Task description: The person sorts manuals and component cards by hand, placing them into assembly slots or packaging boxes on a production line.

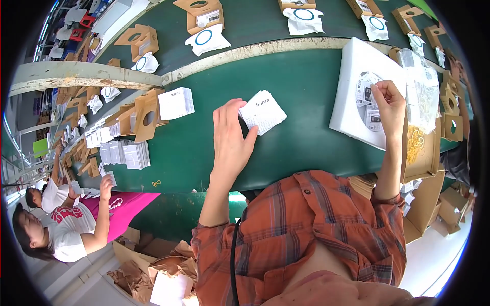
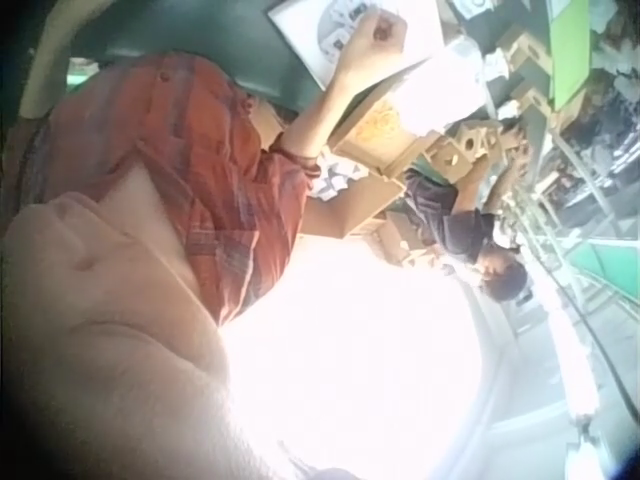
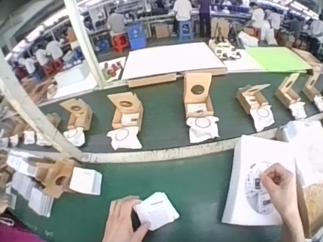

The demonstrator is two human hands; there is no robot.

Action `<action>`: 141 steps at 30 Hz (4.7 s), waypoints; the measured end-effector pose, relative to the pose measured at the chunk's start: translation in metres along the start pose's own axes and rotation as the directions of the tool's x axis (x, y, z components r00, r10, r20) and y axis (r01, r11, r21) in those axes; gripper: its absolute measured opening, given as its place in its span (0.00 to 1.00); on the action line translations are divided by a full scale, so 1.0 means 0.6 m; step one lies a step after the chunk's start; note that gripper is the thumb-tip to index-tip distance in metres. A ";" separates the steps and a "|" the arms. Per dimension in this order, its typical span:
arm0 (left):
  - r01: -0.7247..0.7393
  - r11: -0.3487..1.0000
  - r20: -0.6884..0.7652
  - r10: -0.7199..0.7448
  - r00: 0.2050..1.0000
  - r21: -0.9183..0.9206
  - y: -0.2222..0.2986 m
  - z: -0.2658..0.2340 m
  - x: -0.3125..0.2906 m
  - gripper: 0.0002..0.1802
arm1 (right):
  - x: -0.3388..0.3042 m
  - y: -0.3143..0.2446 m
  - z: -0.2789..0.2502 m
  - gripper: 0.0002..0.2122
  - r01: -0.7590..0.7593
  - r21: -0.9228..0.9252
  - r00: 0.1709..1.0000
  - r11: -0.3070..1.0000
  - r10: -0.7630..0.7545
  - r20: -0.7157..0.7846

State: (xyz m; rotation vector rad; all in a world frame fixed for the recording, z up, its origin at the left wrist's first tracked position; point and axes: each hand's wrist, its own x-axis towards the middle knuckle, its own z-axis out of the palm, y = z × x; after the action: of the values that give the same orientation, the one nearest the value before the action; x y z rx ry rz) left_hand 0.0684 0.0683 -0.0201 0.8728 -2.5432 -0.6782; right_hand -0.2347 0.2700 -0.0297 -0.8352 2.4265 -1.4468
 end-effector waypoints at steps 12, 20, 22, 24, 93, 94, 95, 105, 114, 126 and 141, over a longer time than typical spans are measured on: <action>0.187 0.950 0.039 -0.183 0.982 -0.249 -0.008 0.007 0.008 0.20 | -0.012 -0.020 -0.011 0.04 0.032 -0.002 0.997 0.999 -0.032 -0.065; 0.083 0.985 -0.048 -0.091 0.995 -0.154 -0.009 0.010 0.005 0.17 | -0.040 -0.073 0.002 0.03 0.006 0.096 0.998 0.995 0.000 -0.062; 0.183 0.944 -0.011 -0.194 0.981 -0.273 -0.005 0.005 0.007 0.16 | -0.046 -0.078 0.013 0.03 0.013 0.176 0.999 0.984 -0.018 0.027; 0.278 0.879 0.038 -0.286 0.957 -0.387 -0.005 0.002 0.009 0.15 | -0.054 -0.094 0.025 0.03 -0.020 0.203 0.998 0.979 0.006 0.069; 0.302 0.685 0.050 -0.362 0.931 -0.663 -0.078 -0.048 0.079 0.08 | -0.002 -0.015 0.007 0.15 0.208 -0.765 0.973 0.610 -0.212 0.096; 0.312 0.700 0.031 -0.383 0.923 -0.642 -0.089 -0.053 0.091 0.10 | -0.003 -0.021 0.007 0.14 0.203 -0.772 0.973 0.602 -0.214 0.089; 0.307 0.709 0.008 -0.391 0.920 -0.635 -0.100 -0.063 0.103 0.10 | -0.005 -0.024 0.006 0.13 0.205 -0.779 0.971 0.593 -0.226 0.083; 0.309 0.835 -0.270 -0.460 0.846 -0.455 -0.297 -0.114 0.335 0.18 | -0.003 -0.021 0.000 0.06 0.233 -0.531 0.972 0.815 -0.213 0.098; 0.488 0.670 -0.120 -0.648 0.752 -0.560 -0.414 -0.088 0.493 0.16 | -0.011 -0.015 0.005 0.06 0.095 -0.355 0.990 0.930 -0.126 -0.063; 0.382 0.801 -0.185 -0.335 0.924 0.460 -0.345 -0.043 0.453 0.18 | -0.011 -0.004 0.007 0.06 0.101 -0.383 0.979 0.918 -0.160 -0.125; -0.012 0.996 0.051 0.016 0.999 -0.089 -0.064 -0.033 0.146 0.19 | -0.014 -0.005 0.013 0.08 0.026 -0.364 0.986 0.931 -0.084 -0.145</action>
State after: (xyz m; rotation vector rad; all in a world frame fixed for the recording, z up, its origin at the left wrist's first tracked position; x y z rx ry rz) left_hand 0.0309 -0.0213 -0.0092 0.8170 -2.5408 -0.8129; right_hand -0.2231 0.2679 -0.0322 -0.8959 2.8674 -1.1349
